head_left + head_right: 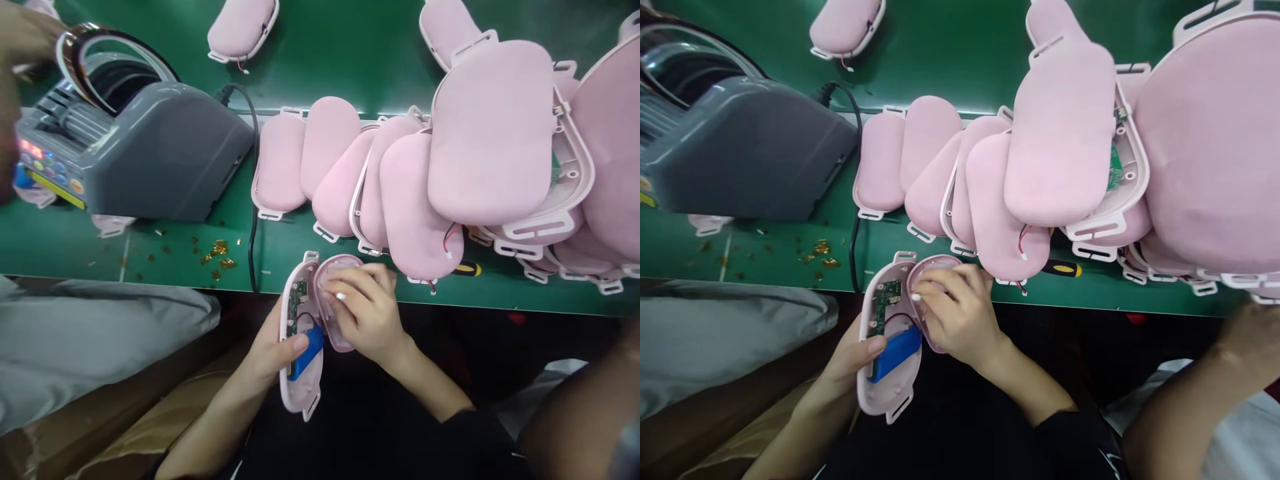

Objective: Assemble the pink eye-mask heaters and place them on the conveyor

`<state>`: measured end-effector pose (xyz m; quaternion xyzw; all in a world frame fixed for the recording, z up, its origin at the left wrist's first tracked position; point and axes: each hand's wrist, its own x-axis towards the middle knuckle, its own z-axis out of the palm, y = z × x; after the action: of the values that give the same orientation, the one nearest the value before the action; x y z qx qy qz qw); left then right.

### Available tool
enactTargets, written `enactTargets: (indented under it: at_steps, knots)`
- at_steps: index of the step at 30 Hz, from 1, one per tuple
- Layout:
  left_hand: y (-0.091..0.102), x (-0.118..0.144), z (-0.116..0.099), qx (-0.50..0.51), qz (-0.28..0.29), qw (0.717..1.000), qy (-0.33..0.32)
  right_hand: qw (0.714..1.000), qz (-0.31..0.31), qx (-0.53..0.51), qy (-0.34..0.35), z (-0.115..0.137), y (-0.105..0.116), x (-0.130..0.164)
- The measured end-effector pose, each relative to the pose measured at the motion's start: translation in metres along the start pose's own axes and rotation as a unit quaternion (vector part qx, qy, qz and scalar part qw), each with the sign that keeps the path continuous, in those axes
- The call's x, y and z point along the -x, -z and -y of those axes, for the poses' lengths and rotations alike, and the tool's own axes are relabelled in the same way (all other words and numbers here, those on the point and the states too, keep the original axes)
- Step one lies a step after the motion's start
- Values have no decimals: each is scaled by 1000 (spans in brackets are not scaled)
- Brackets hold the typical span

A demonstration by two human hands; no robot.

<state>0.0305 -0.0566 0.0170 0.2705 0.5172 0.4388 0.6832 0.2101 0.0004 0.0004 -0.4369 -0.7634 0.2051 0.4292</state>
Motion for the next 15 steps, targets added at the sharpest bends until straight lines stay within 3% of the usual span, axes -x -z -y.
enactTargets:
  at_steps: [4,10,15]
  knots:
    - [6,-1,5,-4,19,1000,-4,996,-6,-79,45,-5,-5,5]
    - [11,4,5,-46,-21,999,3,997,1,50,53,-13,-8,-2]
    - [17,1,5,-90,-10,995,-29,997,8,10,78,-17,-8,-6]
